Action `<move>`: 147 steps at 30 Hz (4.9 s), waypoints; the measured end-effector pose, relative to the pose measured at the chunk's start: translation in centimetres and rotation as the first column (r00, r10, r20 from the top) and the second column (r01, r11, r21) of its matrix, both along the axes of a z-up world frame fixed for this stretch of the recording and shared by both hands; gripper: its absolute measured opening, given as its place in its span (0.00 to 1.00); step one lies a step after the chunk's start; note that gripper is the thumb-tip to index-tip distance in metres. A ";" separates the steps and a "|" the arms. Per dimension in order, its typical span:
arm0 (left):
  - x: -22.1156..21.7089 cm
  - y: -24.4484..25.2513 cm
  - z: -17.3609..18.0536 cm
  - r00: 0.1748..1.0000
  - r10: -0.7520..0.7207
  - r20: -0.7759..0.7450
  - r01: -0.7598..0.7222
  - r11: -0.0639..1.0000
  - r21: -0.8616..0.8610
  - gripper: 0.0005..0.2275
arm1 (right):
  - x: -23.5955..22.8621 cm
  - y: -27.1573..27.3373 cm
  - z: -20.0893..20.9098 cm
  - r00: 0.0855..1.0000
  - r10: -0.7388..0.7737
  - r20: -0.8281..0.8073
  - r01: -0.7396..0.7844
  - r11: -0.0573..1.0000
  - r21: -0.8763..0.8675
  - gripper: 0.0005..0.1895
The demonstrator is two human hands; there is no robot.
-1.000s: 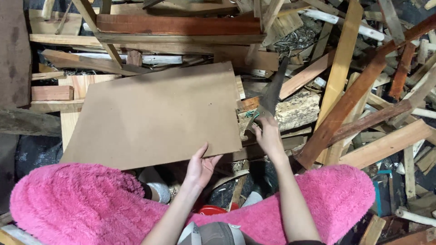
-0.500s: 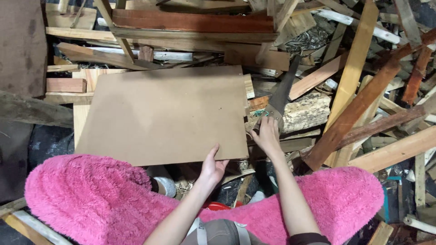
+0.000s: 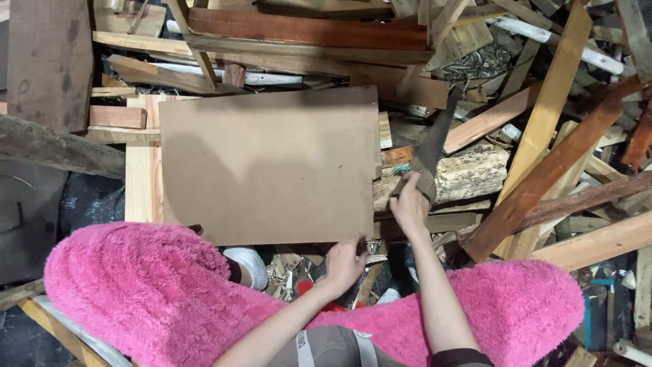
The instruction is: Sawing a piece of cardboard using a hand saw while sitting on the floor.
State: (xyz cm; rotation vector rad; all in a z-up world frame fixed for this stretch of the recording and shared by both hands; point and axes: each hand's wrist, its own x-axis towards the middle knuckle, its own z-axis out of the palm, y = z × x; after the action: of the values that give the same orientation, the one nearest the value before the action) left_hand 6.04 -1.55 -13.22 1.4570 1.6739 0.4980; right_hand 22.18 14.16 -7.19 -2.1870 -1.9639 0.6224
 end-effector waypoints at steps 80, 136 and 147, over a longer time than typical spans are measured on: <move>-12.7 15.1 31.0 0.659 -0.486 -0.574 0.622 0.782 0.051 0.25 | 0.5 -2.6 7.0 0.890 0.132 0.435 -0.058 0.982 -0.179 0.45; -7.3 19.5 13.9 0.589 -0.145 -0.795 0.655 0.661 0.365 0.08 | 5.9 -15.5 14.0 0.508 -0.055 -0.860 0.203 0.977 0.058 0.27; -8.2 17.4 15.0 0.529 -0.092 -0.843 0.676 0.647 0.354 0.06 | 8.3 -18.2 13.3 0.657 -0.130 -0.742 0.182 0.983 -0.011 0.22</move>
State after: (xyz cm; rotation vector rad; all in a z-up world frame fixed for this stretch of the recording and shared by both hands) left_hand -2.13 15.82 1.74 2.8697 1.6977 0.1498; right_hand 30.46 -4.01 6.11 -1.6202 -1.3096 1.1691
